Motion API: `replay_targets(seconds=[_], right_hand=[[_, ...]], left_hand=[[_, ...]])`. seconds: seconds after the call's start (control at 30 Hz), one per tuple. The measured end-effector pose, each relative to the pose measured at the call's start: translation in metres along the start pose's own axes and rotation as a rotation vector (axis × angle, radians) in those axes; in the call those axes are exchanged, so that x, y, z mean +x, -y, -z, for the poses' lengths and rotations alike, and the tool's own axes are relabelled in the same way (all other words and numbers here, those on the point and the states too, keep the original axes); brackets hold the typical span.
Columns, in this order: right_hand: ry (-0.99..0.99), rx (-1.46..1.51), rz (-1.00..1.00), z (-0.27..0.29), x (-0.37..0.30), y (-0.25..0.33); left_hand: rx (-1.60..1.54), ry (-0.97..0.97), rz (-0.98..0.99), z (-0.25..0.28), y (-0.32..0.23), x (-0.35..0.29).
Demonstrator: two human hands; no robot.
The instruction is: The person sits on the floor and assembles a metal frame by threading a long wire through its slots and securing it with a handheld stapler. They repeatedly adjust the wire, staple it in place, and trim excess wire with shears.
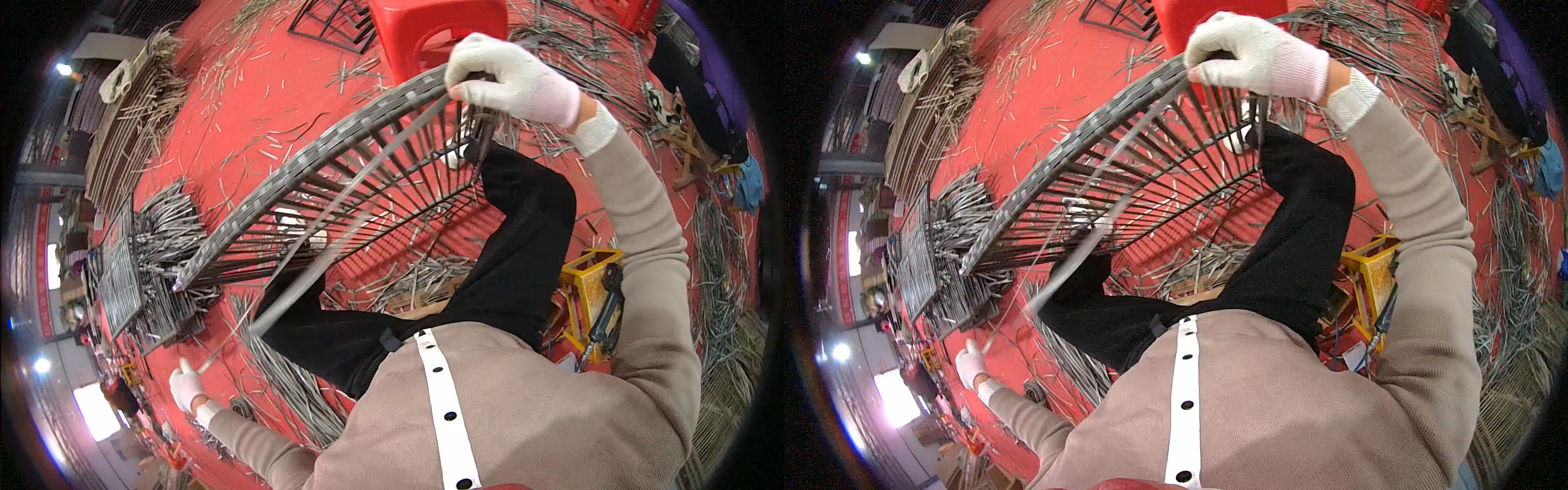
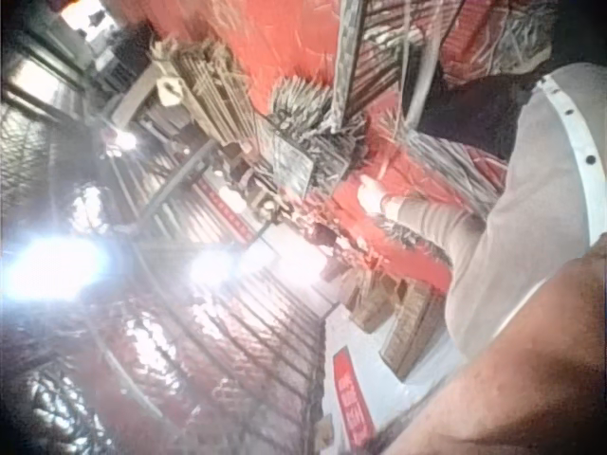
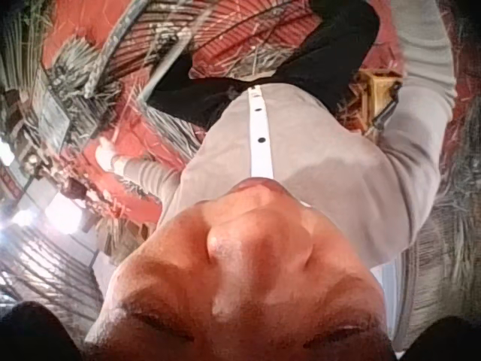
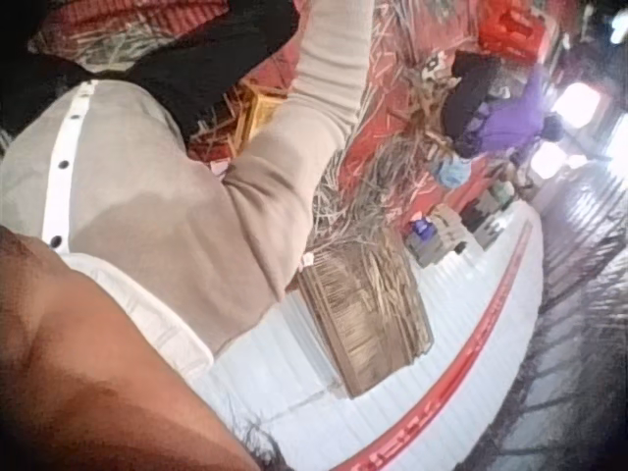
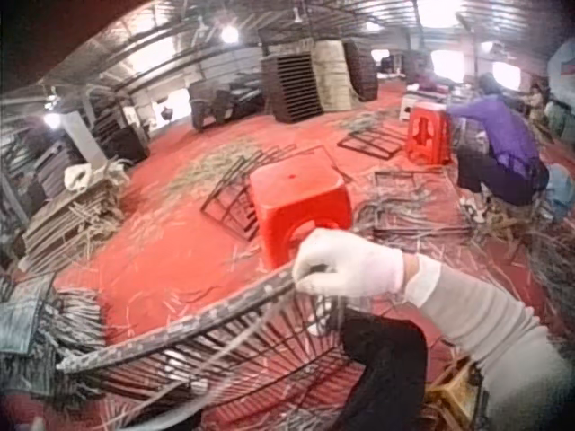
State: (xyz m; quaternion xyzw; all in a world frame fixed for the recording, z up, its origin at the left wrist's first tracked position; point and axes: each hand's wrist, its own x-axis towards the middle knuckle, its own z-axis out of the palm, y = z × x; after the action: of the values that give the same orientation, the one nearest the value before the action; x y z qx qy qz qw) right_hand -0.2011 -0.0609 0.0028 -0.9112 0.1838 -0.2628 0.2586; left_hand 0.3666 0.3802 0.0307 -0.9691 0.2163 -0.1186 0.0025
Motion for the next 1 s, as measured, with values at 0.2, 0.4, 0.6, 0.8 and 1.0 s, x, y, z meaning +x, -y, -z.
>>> replay_targets(seconds=[0.2,0.4,0.6,0.8,1.0], right_hand=[[-0.015,-0.230,0.104,-0.012,0.007,0.008],[-0.098,-0.525,0.230,-0.024,-0.003,0.013],[-0.369,-0.557,0.334,-0.048,-0.007,-0.001],[-0.330,-0.128,0.020,-0.035,-0.010,-0.001],[-0.411,0.455,-0.096,-0.026,0.003,0.012]], left_hand=[[-1.128,0.334,-0.648,-0.014,-0.202,-0.130],[-1.669,0.694,-0.952,-0.044,-0.435,-0.243],[-2.542,1.570,-0.050,-0.069,-0.509,-0.250],[-1.806,0.829,-0.383,-0.025,-0.462,-0.246],[-1.662,0.497,-0.744,0.056,-0.390,-0.180]])
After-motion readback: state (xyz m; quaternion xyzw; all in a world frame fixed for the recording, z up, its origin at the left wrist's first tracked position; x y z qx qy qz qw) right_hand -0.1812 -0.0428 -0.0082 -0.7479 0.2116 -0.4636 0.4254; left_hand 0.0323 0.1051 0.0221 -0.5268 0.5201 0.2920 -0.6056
